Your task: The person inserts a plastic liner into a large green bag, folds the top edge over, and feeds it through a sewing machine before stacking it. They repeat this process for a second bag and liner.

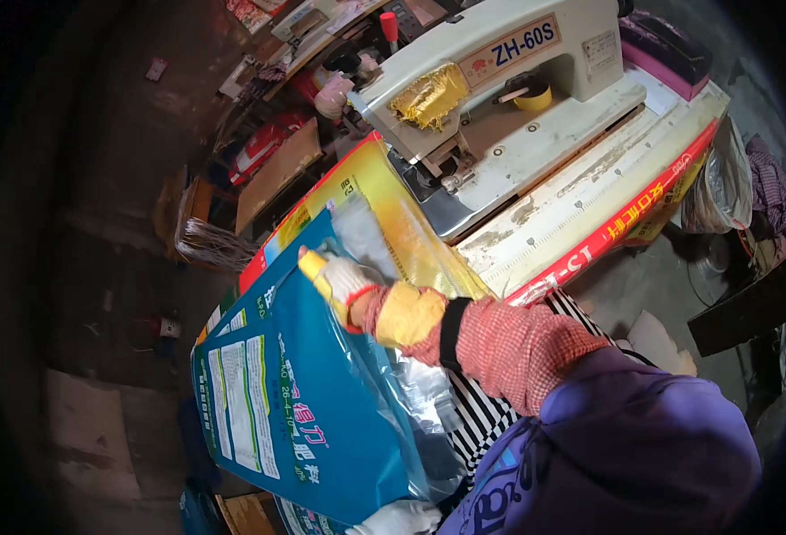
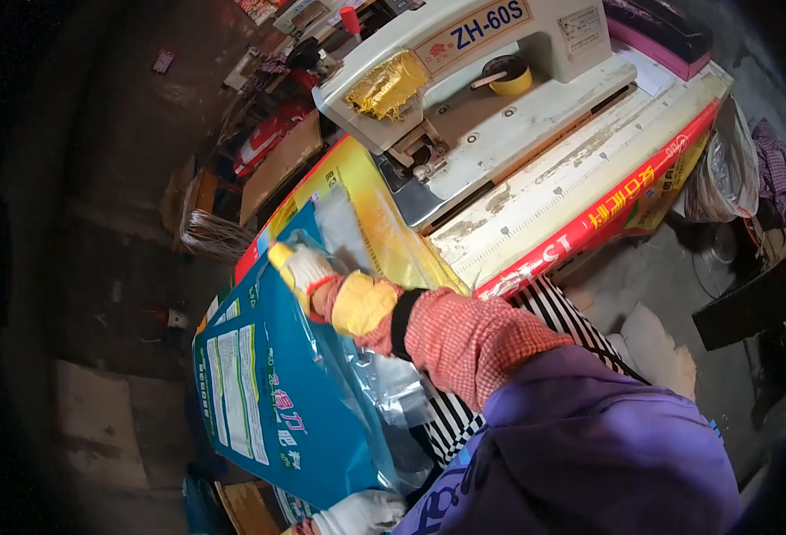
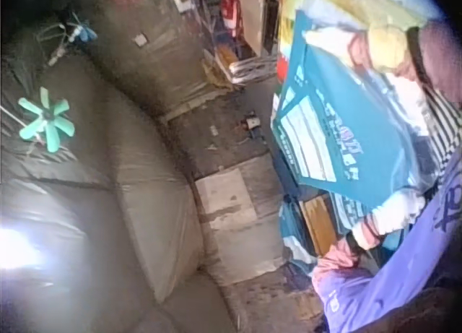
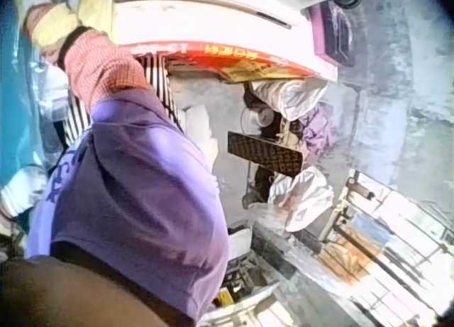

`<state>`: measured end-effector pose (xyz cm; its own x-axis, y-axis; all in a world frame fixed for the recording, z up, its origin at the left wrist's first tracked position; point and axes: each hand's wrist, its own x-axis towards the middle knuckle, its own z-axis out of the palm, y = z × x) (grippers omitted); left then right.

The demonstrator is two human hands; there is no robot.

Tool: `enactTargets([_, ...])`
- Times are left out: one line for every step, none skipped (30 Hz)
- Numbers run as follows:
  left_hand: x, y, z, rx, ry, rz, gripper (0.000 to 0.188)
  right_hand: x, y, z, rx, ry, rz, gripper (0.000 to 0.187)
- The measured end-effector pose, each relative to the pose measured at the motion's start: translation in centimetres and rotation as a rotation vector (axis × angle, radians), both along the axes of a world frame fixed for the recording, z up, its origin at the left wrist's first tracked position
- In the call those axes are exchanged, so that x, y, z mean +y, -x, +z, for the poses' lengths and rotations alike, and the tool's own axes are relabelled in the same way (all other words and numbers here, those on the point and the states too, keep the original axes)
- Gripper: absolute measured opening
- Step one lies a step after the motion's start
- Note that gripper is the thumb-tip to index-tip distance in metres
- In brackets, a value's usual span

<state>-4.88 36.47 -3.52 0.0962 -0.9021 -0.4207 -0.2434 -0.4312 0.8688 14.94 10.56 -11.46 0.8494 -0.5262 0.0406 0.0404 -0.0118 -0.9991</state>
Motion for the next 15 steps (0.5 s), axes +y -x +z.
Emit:
enactTargets([-1.3, -0.4, 1.1, -0.058, 0.062, -0.113, 0.016, 1.5, -0.3, -0.9, -0.113, -0.002, 0.064, 0.047])
enactTargets([-2.3, -1.1, 2.0, -0.114, 0.13, -0.213, 0.011, 3.4, 1.1, -0.3, -0.19, -0.518, 0.243, 0.044])
enactTargets([-3.9, -1.8, 3.0, -0.163, 0.198, -0.331, 0.006, 5.7, 1.7, -1.0, -0.245, -0.238, 0.034, 0.052])
enactTargets([-5.7, -2.9, 4.8, -0.39, 0.131, -0.348, 0.008, 6.4, 4.8, 1.4, -0.17, -0.125, 0.102, 0.053])
enactTargets([-8.2, -4.3, 6.6, -0.604, 0.068, -0.388, 0.014, 5.7, 8.3, 3.7, -0.085, -0.011, 0.14, 0.055])
enactTargets([-10.4, -4.8, 7.6, -0.642, 0.005, -0.16, 0.013, 5.3, 8.7, 3.5, -0.083, -0.015, 0.126, 0.055])
enactTargets([-11.7, -6.9, 7.9, -1.06, 0.264, -0.214, 0.023, 4.8, 8.9, 3.3, -0.097, 0.226, 0.188, 0.058])
enactTargets([-12.9, -9.2, 8.1, -1.408, 0.298, -0.233, 0.035, 4.7, 8.9, 3.3, -0.118, 0.467, 0.258, 0.062])
enactTargets([-15.3, -10.8, 8.3, -1.659, 0.399, -0.116, 0.04, 4.8, 8.6, 3.2, -0.143, 0.714, 0.335, 0.068])
enactTargets([-17.6, -11.8, 8.8, -1.786, 0.388, -0.099, 0.051, 6.1, 8.5, 3.0, -0.124, 0.475, 0.149, 0.056])
enactTargets([-19.7, -12.7, 8.7, -1.907, 0.302, -0.025, 0.058, 7.8, 8.0, 2.5, -0.104, 0.233, -0.037, 0.045])
enactTargets([-20.9, -14.1, 8.0, -1.988, 0.246, -0.024, 0.064, 8.1, 5.7, 0.5, -0.288, 0.124, 0.177, 0.064])
enactTargets([-21.6, -14.9, 7.4, -1.99, 0.177, -0.09, 0.051, 8.2, 6.6, 0.6, -0.284, 0.125, 0.183, 0.064])
enactTargets([-21.2, -16.0, 6.1, -1.923, 0.197, -0.184, 0.041, 7.9, 8.7, 1.4, -0.329, 0.22, 0.18, 0.034])
enactTargets([-20.7, -16.7, 5.1, -1.856, 0.215, -0.277, 0.031, 7.6, 10.4, 2.7, -0.377, 0.313, 0.177, 0.005])
